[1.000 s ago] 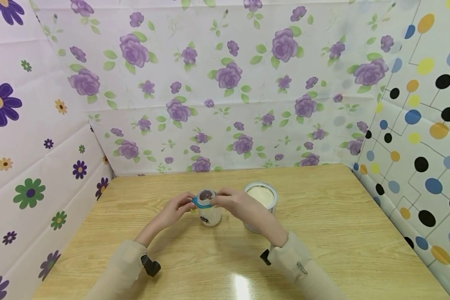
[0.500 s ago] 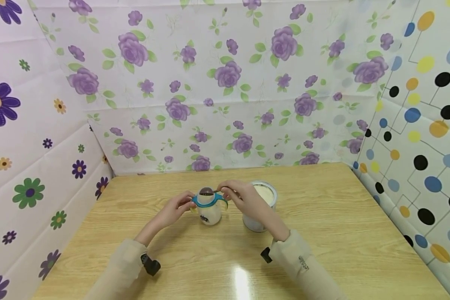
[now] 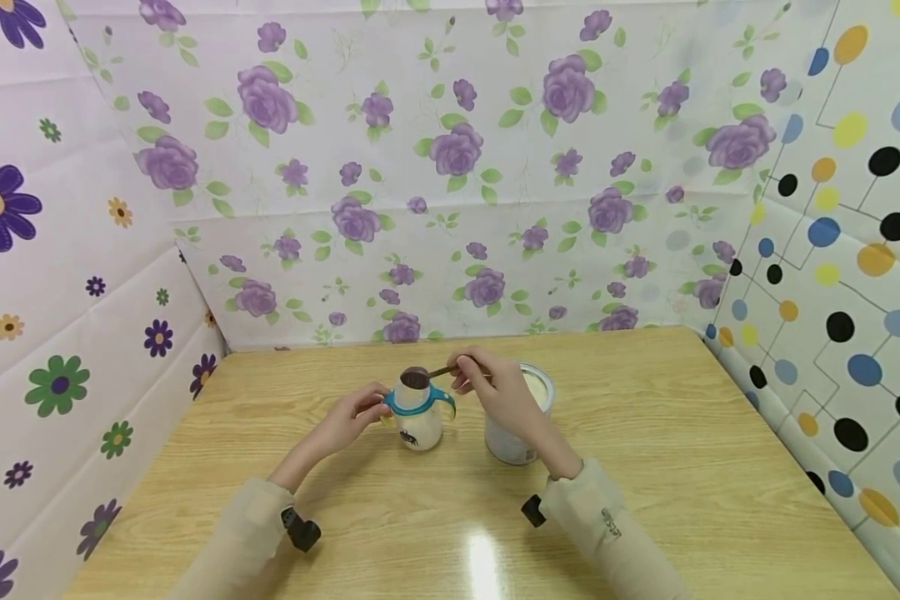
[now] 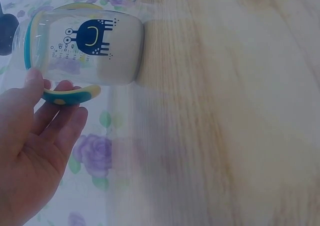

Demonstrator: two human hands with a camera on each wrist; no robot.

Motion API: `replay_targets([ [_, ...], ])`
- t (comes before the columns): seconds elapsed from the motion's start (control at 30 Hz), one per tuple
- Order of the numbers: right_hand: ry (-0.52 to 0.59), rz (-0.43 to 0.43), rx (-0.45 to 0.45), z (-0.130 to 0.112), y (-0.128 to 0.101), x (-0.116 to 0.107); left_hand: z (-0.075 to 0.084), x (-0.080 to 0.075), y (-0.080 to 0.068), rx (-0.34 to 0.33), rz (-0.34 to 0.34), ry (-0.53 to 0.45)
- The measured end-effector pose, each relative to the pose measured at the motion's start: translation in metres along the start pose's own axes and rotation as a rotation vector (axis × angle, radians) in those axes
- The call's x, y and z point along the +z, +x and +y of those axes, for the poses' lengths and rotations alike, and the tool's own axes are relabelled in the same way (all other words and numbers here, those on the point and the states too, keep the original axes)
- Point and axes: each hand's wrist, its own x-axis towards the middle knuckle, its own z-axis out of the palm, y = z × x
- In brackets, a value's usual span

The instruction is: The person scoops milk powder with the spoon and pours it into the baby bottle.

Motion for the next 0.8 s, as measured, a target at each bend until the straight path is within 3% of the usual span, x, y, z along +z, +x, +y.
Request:
replay_targets([
  [0.17,0.049,0.023,0.058,-0.016,0.002,-0.002,0.000,0.000,0.000,0.005,-0.002,-0.013],
  [0.3,0.076,0.039,0.048,-0.024,0.003,-0.003,-0.001,0.000,0.000,0.013,-0.002,-0.015],
  [0.57,0.105,0.053,0.049,-0.002,0.002,-0.003,-0.001,-0.001,0.000,0.012,-0.009,-0.018],
  [0.8,0.141,0.075,0.060,0.002,0.002,-0.005,0.000,-0.001,0.000,0.002,-0.010,-0.024],
])
